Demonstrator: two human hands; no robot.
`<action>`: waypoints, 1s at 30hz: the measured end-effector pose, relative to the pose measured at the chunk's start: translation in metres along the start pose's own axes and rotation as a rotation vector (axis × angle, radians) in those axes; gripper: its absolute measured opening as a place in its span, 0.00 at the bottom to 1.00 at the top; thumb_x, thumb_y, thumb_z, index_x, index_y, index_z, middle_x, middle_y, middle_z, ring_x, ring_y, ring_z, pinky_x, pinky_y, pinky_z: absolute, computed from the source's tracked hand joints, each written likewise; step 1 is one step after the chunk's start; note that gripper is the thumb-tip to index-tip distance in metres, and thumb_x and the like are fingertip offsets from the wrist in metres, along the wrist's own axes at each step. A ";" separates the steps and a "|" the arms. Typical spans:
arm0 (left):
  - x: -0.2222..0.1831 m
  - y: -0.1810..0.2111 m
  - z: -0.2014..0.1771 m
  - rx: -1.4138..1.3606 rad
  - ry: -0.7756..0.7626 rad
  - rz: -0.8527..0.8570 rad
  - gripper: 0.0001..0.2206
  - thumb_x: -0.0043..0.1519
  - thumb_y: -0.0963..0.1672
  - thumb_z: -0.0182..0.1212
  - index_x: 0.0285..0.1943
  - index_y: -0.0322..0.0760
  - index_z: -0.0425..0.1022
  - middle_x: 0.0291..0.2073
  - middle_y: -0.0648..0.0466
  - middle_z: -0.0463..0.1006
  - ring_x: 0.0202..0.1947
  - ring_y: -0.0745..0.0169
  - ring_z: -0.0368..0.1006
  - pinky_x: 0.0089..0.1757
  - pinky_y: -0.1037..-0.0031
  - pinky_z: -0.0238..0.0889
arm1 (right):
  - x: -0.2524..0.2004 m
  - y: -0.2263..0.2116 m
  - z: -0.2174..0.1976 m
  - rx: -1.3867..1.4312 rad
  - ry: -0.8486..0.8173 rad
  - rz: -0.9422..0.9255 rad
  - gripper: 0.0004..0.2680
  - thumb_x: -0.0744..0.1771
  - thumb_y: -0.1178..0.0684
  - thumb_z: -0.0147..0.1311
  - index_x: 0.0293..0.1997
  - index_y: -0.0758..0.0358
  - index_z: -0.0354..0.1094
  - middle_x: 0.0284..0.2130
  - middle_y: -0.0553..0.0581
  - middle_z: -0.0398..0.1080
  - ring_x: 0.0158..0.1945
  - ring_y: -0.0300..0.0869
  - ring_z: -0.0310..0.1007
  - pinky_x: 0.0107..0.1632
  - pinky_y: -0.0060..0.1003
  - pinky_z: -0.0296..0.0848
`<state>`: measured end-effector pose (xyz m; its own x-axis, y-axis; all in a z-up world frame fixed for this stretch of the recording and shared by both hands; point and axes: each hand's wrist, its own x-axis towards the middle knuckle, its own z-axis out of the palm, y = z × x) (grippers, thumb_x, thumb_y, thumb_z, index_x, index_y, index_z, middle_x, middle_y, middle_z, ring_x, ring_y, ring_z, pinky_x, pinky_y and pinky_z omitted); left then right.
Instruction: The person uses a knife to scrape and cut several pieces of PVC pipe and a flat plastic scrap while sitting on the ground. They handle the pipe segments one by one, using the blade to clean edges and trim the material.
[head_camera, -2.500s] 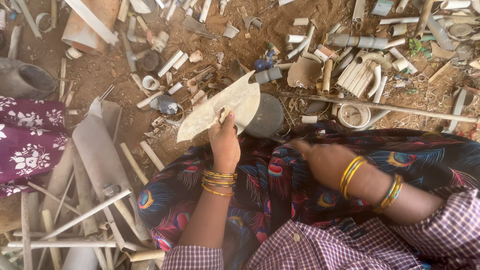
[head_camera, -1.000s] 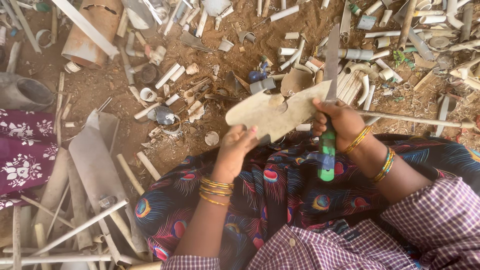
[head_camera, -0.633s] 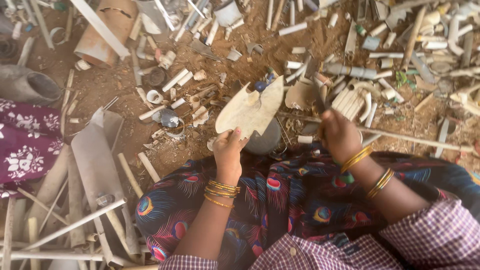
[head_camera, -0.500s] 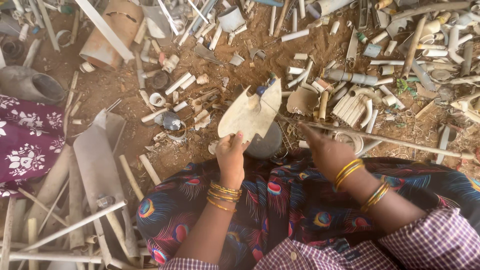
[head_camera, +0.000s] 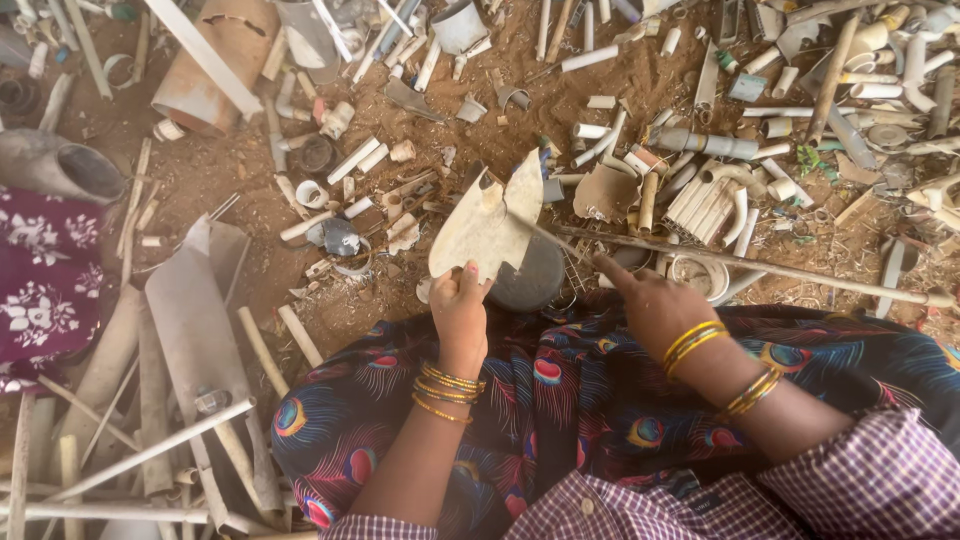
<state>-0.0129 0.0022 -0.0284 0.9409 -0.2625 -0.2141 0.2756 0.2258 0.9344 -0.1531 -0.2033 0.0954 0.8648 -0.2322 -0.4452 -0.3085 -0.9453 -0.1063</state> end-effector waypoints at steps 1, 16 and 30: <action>0.000 0.001 0.002 0.015 -0.024 0.016 0.16 0.74 0.43 0.55 0.31 0.30 0.63 0.27 0.59 0.63 0.29 0.76 0.61 0.51 0.66 0.78 | 0.000 0.000 0.001 -0.003 -0.016 0.041 0.30 0.66 0.58 0.48 0.77 0.41 0.38 0.45 0.61 0.75 0.42 0.54 0.80 0.43 0.47 0.80; -0.003 0.035 0.006 0.679 0.085 0.177 0.20 0.70 0.46 0.53 0.25 0.26 0.67 0.16 0.51 0.64 0.21 0.63 0.58 0.29 0.67 0.57 | 0.001 0.001 0.002 -0.010 0.057 -0.090 0.30 0.65 0.61 0.47 0.76 0.45 0.39 0.47 0.65 0.75 0.43 0.56 0.79 0.46 0.46 0.79; -0.002 0.025 0.000 0.339 0.015 0.072 0.18 0.72 0.43 0.53 0.28 0.27 0.68 0.23 0.59 0.66 0.27 0.75 0.59 0.36 0.75 0.66 | -0.015 -0.009 -0.014 0.107 0.107 -0.123 0.30 0.63 0.60 0.50 0.74 0.48 0.44 0.43 0.66 0.75 0.41 0.56 0.79 0.41 0.48 0.79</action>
<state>-0.0079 0.0082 -0.0041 0.9590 -0.2431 -0.1455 0.1293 -0.0814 0.9883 -0.1579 -0.1949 0.1155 0.9340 -0.1453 -0.3264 -0.2337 -0.9396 -0.2503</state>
